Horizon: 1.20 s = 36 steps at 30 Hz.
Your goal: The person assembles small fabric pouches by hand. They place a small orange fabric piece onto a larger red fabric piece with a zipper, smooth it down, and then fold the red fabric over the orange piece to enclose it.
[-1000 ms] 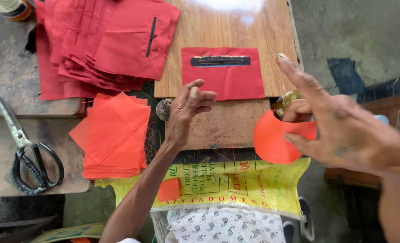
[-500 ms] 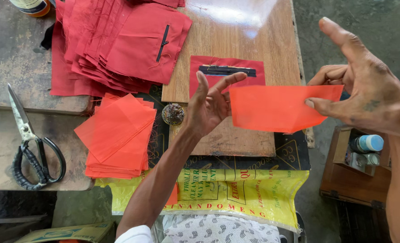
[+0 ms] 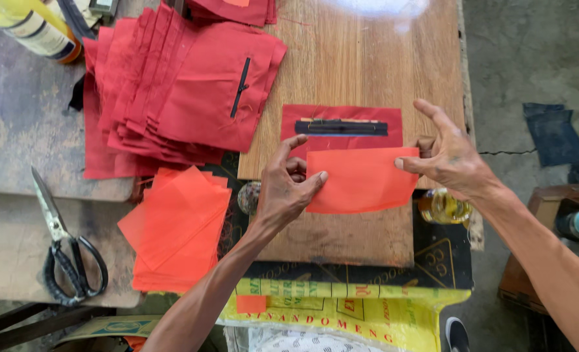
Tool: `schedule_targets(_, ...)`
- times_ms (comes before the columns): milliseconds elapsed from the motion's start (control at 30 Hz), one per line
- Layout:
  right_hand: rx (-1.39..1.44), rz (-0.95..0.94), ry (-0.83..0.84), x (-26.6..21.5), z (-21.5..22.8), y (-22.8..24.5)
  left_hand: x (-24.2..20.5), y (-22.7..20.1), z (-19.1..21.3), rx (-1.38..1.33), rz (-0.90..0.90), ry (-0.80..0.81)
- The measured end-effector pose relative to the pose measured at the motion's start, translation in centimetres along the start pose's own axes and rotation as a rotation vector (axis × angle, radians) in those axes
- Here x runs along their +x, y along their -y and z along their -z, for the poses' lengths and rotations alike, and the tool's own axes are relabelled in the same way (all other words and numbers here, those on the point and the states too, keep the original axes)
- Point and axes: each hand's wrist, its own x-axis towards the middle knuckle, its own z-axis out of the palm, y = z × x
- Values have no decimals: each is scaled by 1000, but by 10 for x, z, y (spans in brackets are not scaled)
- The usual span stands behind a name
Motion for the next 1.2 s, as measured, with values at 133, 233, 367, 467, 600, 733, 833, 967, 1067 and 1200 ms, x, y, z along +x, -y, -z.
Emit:
schedule_targets(133, 18, -57, 16, 43, 9, -25, 30, 5, -1, 113, 28, -23)
schedule_targets(233, -26, -71, 27, 63, 11, -34, 49, 11, -2, 168, 56, -25)
schedule_targets(367, -211, -120, -11, 84, 11, -35, 67, 24, -4, 222, 98, -29)
schedule_targets(467, -219, -58, -26, 93, 10, -40, 75, 31, -5, 234, 129, -44)
schedule_targets(600, -229, -2, -49, 100, 13, -46, 81, 34, -2, 258, 134, -45)
schedule_targets(733, -264, 15, -66, 104, 16, -49, 85, 38, -1, 270, 92, -52)
schedule_targets(833, -278, 25, -87, 105, 18, -49, 88, 41, -2, 279, 88, -50)
schedule_targets(967, -303, 27, -98, 107, 17, -47, 90, 44, -2, 290, 83, -48)
schedule_targets(1067, -277, 32, -92, 107, 18, -47, 91, 44, -2, 271, 103, -43)
schedule_targets(1200, -209, 29, -87, 107, 18, -47, 91, 44, -1, 273, 110, -39)
